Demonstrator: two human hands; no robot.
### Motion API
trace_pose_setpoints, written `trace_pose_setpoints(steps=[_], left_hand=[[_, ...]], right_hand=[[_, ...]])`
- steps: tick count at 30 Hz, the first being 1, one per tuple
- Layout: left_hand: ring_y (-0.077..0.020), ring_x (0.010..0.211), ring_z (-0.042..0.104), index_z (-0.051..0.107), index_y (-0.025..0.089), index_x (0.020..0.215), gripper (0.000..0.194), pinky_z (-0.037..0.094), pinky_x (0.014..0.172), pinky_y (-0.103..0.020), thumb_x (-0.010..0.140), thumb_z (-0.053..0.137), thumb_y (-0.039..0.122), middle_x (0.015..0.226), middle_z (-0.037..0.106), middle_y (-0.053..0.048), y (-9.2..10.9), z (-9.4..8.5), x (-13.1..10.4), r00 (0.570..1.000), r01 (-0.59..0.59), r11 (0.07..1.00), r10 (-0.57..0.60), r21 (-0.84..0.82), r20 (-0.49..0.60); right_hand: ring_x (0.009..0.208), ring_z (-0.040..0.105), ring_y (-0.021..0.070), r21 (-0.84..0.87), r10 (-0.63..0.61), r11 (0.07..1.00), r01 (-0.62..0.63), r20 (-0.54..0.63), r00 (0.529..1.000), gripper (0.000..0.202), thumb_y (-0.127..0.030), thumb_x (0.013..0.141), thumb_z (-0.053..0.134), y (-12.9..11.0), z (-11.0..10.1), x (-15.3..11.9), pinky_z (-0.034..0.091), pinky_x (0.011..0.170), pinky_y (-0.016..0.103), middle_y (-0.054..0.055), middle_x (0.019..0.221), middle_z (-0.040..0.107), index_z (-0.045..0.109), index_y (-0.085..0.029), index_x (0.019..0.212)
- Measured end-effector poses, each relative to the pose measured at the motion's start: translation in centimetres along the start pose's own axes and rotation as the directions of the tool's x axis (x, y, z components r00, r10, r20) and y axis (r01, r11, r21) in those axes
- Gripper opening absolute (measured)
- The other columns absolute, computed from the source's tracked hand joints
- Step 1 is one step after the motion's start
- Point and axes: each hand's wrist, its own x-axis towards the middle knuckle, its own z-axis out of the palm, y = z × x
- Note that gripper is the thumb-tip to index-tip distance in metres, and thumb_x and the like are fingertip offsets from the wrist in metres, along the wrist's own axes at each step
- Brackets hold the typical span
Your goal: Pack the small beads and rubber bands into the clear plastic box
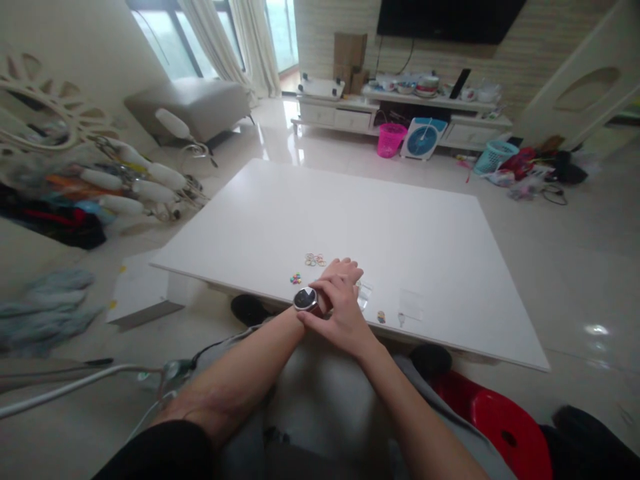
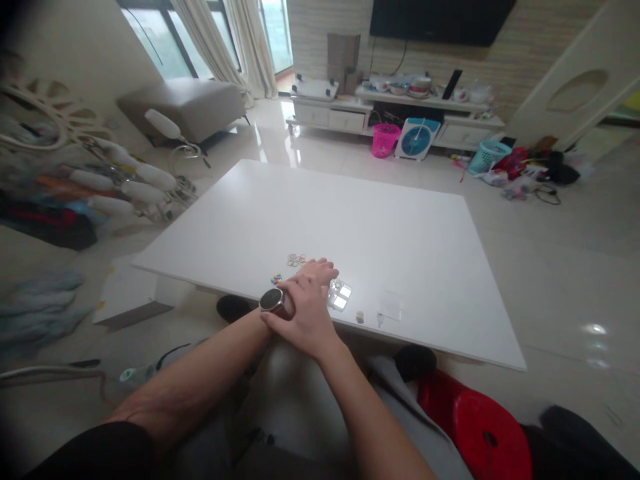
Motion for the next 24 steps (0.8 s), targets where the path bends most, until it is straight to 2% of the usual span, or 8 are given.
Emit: trace_pose_setpoints(steps=[5,9,11,14,16,19,22,24], left_hand=[[-0.0264,0.101,0.058,0.067,0.019,0.081,0.007,0.044,0.085,-0.038,0.087,0.065,0.021,0.098,0.068,-0.010,0.7,-1.0,-0.8,0.997,-0.070,0.984,0.064,0.164,0.044],[-0.0238,0.100,0.059,0.069,0.019,0.082,0.014,0.045,0.085,-0.036,0.091,0.058,0.017,0.098,0.068,-0.009,0.3,-2.2,-1.6,0.996,-0.064,0.984,0.051,0.168,0.080],[-0.0231,0.100,0.060,0.069,0.020,0.086,0.019,0.046,0.085,-0.035,0.093,0.053,0.014,0.099,0.069,-0.009,-0.5,-3.0,-2.0,0.997,-0.045,0.987,0.034,0.151,0.075],[-0.0228,0.099,0.061,0.071,0.019,0.091,0.018,0.048,0.086,-0.033,0.092,0.053,0.015,0.099,0.069,-0.009,-2.5,-4.2,-3.0,0.999,0.019,0.994,-0.014,0.112,-0.049],[-0.0239,0.101,0.062,0.072,0.018,0.098,0.019,0.048,0.089,-0.034,0.087,0.057,0.012,0.101,0.071,-0.009,-4.1,-4.6,-3.6,0.992,0.074,0.994,-0.065,0.082,-0.112],[-0.0235,0.099,0.064,0.073,0.017,0.099,0.022,0.049,0.089,-0.033,0.084,0.057,0.010,0.101,0.073,-0.009,-6.0,-4.4,-4.2,0.986,0.148,0.988,-0.143,0.044,-0.087],[-0.0223,0.097,0.066,0.074,0.017,0.097,0.020,0.049,0.087,-0.031,0.084,0.059,0.012,0.100,0.074,-0.008,-7.0,-3.3,-4.1,0.988,0.153,0.988,-0.153,0.019,-0.023],[-0.0229,0.097,0.065,0.075,0.017,0.095,0.016,0.050,0.087,-0.031,0.086,0.062,0.018,0.100,0.074,-0.009,-7.2,-2.2,-3.9,0.991,0.133,0.991,-0.133,-0.008,-0.005]], right_hand=[[0.119,0.049,0.0291,-0.047,-0.016,0.999,0.017,0.013,1.000,0.047,-0.046,0.084,0.073,-0.2,0.8,0.0,0.039,0.104,0.044,0.010,0.122,0.061,0.065,-0.021,0.123],[0.118,0.050,0.0276,-0.018,-0.051,0.999,0.051,0.002,0.999,0.048,-0.048,0.085,0.073,-0.5,1.2,0.3,0.040,0.104,0.042,0.010,0.122,0.062,0.065,-0.022,0.124],[0.117,0.051,0.0266,-0.008,-0.049,0.999,0.049,-0.057,0.997,0.044,-0.047,0.087,0.070,-0.2,1.0,0.6,0.041,0.103,0.040,0.009,0.122,0.062,0.064,-0.022,0.123],[0.113,0.054,0.0253,-0.049,0.057,0.996,-0.069,-0.219,0.974,0.030,-0.039,0.094,0.059,1.5,-0.2,1.3,0.043,0.099,0.039,0.010,0.117,0.064,0.064,-0.020,0.116],[0.107,0.056,0.0241,-0.119,0.152,0.975,-0.187,-0.257,0.955,0.024,-0.032,0.094,0.055,3.4,-1.4,1.6,0.044,0.097,0.037,0.011,0.112,0.065,0.064,-0.017,0.111],[0.105,0.059,0.0239,-0.335,0.324,0.883,-0.329,-0.074,0.943,0.024,-0.028,0.091,0.053,6.2,-2.8,1.5,0.044,0.094,0.035,0.011,0.110,0.067,0.067,-0.016,0.107],[0.108,0.061,0.0272,-0.578,0.488,0.746,-0.330,0.138,0.862,0.030,-0.033,0.092,0.051,7.7,-3.4,0.9,0.045,0.090,0.037,0.013,0.116,0.069,0.070,-0.017,0.110],[0.107,0.063,0.0285,-0.650,0.552,0.702,-0.291,0.240,0.798,0.032,-0.036,0.093,0.050,7.7,-3.3,0.5,0.045,0.085,0.036,0.014,0.116,0.070,0.070,-0.018,0.111]])
